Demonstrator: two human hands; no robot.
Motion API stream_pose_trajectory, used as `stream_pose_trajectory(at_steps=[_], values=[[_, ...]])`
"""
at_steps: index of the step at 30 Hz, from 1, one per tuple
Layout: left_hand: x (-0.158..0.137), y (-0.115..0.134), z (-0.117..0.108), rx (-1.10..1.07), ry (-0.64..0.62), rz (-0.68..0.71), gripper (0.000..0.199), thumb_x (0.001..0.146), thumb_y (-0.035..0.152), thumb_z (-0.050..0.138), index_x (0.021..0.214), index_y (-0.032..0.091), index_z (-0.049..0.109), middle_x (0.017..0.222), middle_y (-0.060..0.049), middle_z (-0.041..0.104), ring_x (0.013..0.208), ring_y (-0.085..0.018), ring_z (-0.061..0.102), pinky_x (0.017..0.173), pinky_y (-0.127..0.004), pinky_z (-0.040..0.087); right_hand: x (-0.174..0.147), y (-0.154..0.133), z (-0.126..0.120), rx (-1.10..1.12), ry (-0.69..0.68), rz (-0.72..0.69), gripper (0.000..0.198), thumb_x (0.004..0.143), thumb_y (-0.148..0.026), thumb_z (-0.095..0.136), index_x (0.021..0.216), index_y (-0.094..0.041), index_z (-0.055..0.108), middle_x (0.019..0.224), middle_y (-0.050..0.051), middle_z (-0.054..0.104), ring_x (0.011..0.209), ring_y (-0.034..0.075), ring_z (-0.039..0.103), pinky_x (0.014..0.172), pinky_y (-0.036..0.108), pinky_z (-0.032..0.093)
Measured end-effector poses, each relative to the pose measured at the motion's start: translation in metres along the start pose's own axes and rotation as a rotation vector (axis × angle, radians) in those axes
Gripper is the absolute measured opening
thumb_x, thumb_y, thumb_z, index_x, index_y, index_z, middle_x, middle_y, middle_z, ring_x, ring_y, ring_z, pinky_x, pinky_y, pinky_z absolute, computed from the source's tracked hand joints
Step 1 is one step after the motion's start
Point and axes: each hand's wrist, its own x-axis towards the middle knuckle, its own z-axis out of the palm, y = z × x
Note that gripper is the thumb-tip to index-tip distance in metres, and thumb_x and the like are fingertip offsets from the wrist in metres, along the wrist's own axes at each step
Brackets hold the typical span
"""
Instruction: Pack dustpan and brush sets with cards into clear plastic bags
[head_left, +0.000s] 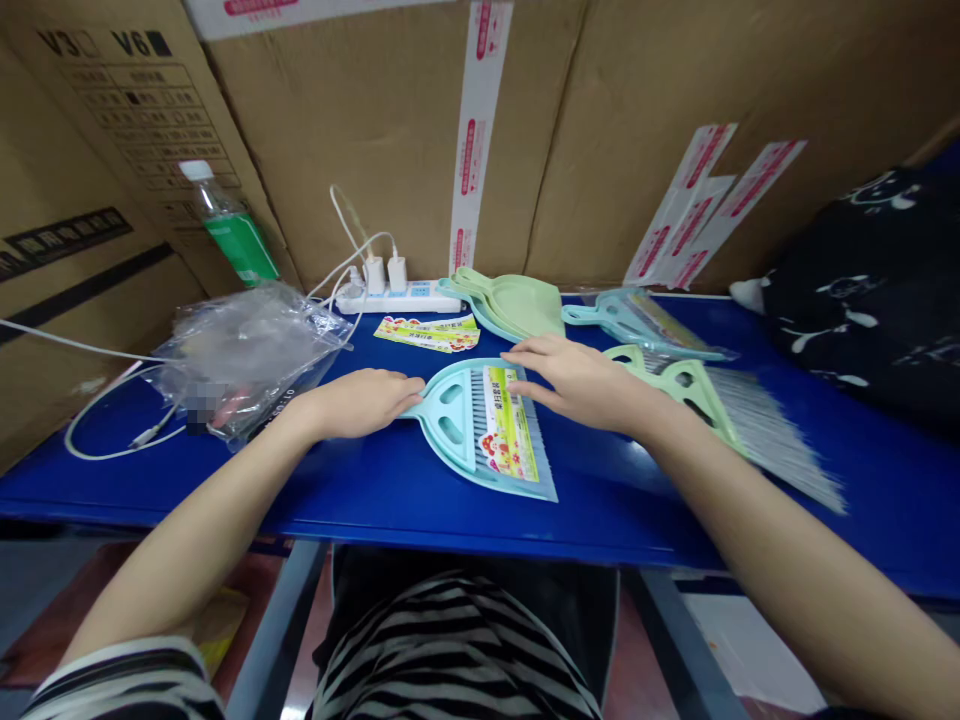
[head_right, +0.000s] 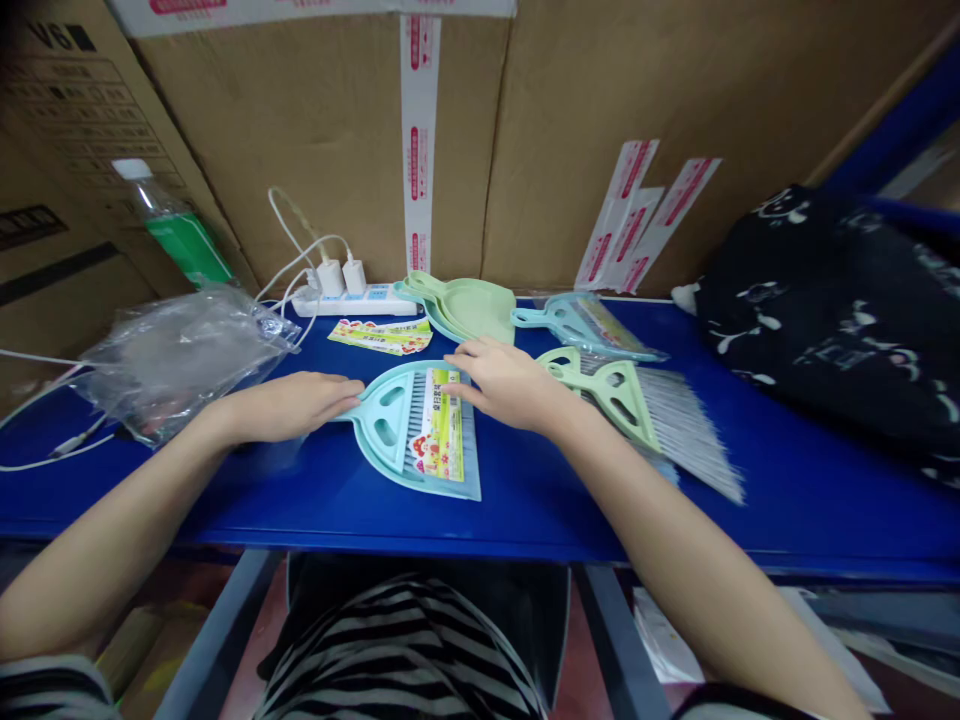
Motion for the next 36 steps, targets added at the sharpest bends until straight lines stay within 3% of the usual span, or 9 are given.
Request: stream_pose_trajectory(at_steps=[9,16,19,24,27,32,36], values=[[0.000,0.007,-0.002,0.011,-0.032,-0.014,0.028,0.098,0.031,0.028,0.081,0.020,0.047,0.086,-0.004,0.063,0.076,-0.017,0.060,0.070,-0.028,0.043,0.008,0.004,0.010,-0.068,-0.059,0.112,0.038,0.091,-0.016,0.036,0.115,-0.014,0.066,0.104,0.013,0.070,0.101,0.025,0.061,0.082,0.037,0.050],[-0.002,0.007,-0.003,0.106,0.002,-0.058,0.035,0.099,0.035,0.027,0.084,0.019,0.055,0.085,-0.004,0.065,0.076,-0.018,0.062,0.067,-0.028,0.045,0.013,0.002,0.013,0.031,-0.076,0.145,0.037,0.089,-0.012,0.037,0.113,-0.014,0.066,0.102,0.013,0.069,0.099,0.024,0.062,0.082,0.033,0.049],[0.000,0.008,-0.004,0.191,0.068,-0.155,0.035,0.099,0.033,0.027,0.092,0.018,0.059,0.091,-0.006,0.066,0.082,-0.019,0.064,0.071,-0.029,0.047,0.015,0.001,0.013,0.042,-0.100,0.166,0.037,0.089,-0.011,0.038,0.112,-0.012,0.066,0.101,0.014,0.068,0.098,0.024,0.062,0.082,0.033,0.049],[0.004,0.010,-0.004,0.353,0.267,-0.456,0.036,0.096,0.021,0.029,0.113,0.012,0.060,0.106,-0.017,0.062,0.104,-0.029,0.059,0.074,-0.034,0.050,0.015,0.002,0.012,0.052,-0.083,0.164,0.036,0.089,-0.011,0.037,0.110,-0.014,0.067,0.099,0.013,0.068,0.097,0.024,0.062,0.081,0.032,0.048],[0.002,0.009,-0.003,0.397,0.366,-0.558,0.037,0.094,0.018,0.033,0.112,0.009,0.064,0.113,-0.022,0.059,0.112,-0.034,0.053,0.076,-0.037,0.049,0.015,0.002,0.013,0.035,-0.080,0.159,0.035,0.089,-0.011,0.038,0.107,-0.015,0.068,0.096,0.012,0.068,0.096,0.024,0.062,0.080,0.031,0.048],[0.000,0.004,-0.001,0.398,0.315,-0.658,0.035,0.090,0.014,0.037,0.103,0.006,0.069,0.108,-0.022,0.064,0.110,-0.035,0.053,0.082,-0.041,0.044,0.016,-0.002,0.012,0.019,-0.110,0.213,0.037,0.089,-0.011,0.038,0.113,-0.014,0.067,0.101,0.013,0.067,0.098,0.024,0.062,0.080,0.031,0.047],[0.003,0.000,0.003,0.395,0.294,-0.637,0.035,0.089,0.011,0.037,0.101,0.005,0.069,0.105,-0.020,0.067,0.107,-0.031,0.055,0.082,-0.036,0.043,0.016,-0.005,0.011,0.021,-0.112,0.240,0.038,0.092,-0.013,0.036,0.117,-0.014,0.065,0.103,0.013,0.066,0.100,0.024,0.062,0.081,0.030,0.046]])
